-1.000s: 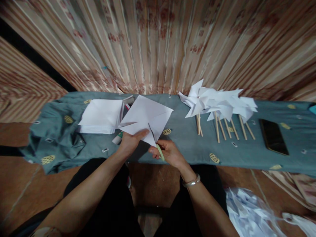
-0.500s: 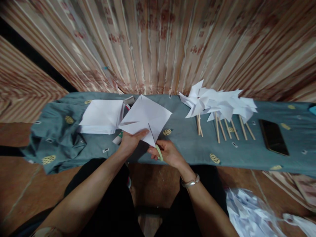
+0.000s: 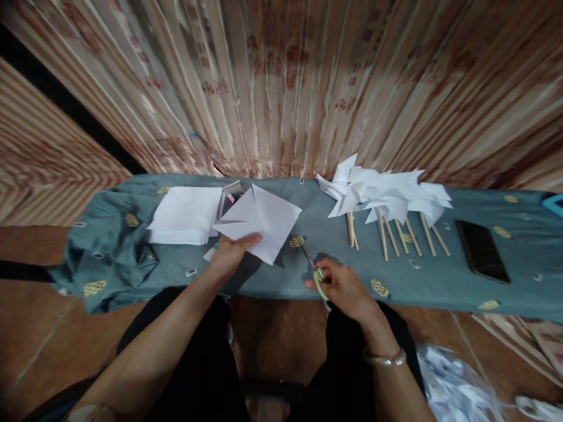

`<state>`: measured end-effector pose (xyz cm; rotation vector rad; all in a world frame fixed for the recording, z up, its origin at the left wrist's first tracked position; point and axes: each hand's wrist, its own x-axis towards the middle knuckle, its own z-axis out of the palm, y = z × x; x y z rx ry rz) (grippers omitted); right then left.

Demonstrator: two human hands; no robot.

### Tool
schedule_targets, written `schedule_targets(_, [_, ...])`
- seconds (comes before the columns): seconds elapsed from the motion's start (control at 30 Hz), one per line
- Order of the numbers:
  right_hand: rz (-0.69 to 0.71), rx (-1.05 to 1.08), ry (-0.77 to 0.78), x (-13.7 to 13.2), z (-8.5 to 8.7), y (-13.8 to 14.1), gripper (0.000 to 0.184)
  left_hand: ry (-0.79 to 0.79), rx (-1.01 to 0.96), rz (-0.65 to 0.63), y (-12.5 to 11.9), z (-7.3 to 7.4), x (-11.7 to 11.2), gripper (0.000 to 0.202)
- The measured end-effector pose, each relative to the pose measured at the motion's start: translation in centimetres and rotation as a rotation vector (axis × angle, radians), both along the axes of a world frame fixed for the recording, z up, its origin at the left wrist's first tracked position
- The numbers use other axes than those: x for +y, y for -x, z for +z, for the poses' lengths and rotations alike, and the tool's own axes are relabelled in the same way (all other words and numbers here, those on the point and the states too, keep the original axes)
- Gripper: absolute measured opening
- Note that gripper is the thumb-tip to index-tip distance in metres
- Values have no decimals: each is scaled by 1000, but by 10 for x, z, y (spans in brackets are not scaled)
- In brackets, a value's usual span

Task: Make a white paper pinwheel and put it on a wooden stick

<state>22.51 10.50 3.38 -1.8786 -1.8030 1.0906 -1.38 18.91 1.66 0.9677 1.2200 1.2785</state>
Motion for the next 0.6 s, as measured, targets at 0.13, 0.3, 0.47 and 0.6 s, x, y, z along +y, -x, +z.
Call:
schedule_targets(0.13, [-167,-344,-238,5,3,-4,41,62,16,-139,-8,-9,-6,41])
schedule_targets(0.3, [-236,-592,-232,14,5,4,45,36,106,-274,-11,-13,-13,39])
schedule_targets(0.47, [-216,-705,-192,20,12,7,34,-34,140,-335,-4,-10,-18,33])
schedule_targets(0.6, [-172,-772,-148,25,16,9,27,-6,198,-351,8,-9,-17,37])
